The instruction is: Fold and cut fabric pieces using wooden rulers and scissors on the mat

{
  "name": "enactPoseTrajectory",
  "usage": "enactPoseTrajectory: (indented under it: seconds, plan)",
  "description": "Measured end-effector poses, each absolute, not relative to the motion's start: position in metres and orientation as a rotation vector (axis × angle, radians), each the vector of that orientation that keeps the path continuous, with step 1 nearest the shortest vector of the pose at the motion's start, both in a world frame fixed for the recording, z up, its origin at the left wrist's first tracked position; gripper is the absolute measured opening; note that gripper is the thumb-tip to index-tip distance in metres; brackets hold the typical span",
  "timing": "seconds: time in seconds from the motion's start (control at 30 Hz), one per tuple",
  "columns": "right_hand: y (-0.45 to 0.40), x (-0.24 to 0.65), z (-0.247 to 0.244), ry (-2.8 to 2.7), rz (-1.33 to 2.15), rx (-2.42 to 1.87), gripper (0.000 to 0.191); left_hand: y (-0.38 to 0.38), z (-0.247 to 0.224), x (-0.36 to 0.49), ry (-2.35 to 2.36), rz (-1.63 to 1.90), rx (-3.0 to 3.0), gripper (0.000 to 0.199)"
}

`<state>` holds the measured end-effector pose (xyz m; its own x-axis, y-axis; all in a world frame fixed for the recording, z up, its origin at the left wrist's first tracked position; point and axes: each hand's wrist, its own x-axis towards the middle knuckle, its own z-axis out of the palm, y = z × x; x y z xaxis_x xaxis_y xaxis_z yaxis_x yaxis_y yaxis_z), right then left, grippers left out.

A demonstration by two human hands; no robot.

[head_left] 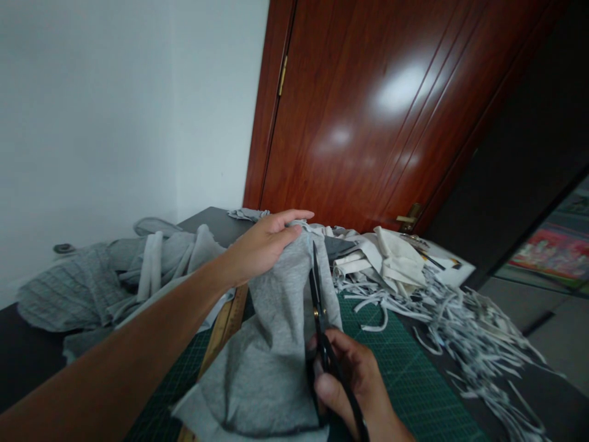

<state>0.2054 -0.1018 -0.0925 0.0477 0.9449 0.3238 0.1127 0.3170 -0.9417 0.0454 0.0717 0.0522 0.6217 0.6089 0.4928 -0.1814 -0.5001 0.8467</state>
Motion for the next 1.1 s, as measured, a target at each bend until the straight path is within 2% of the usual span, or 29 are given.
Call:
enactPoseTrajectory:
  seconds: [1.1]
  plan:
    - [-0.1030, 0.2063, -0.0946, -1.378, 0.787, -1.087, 0.048, 0.0729, 0.0521, 0.0458, 0.315, 1.022, 1.930, 0.045]
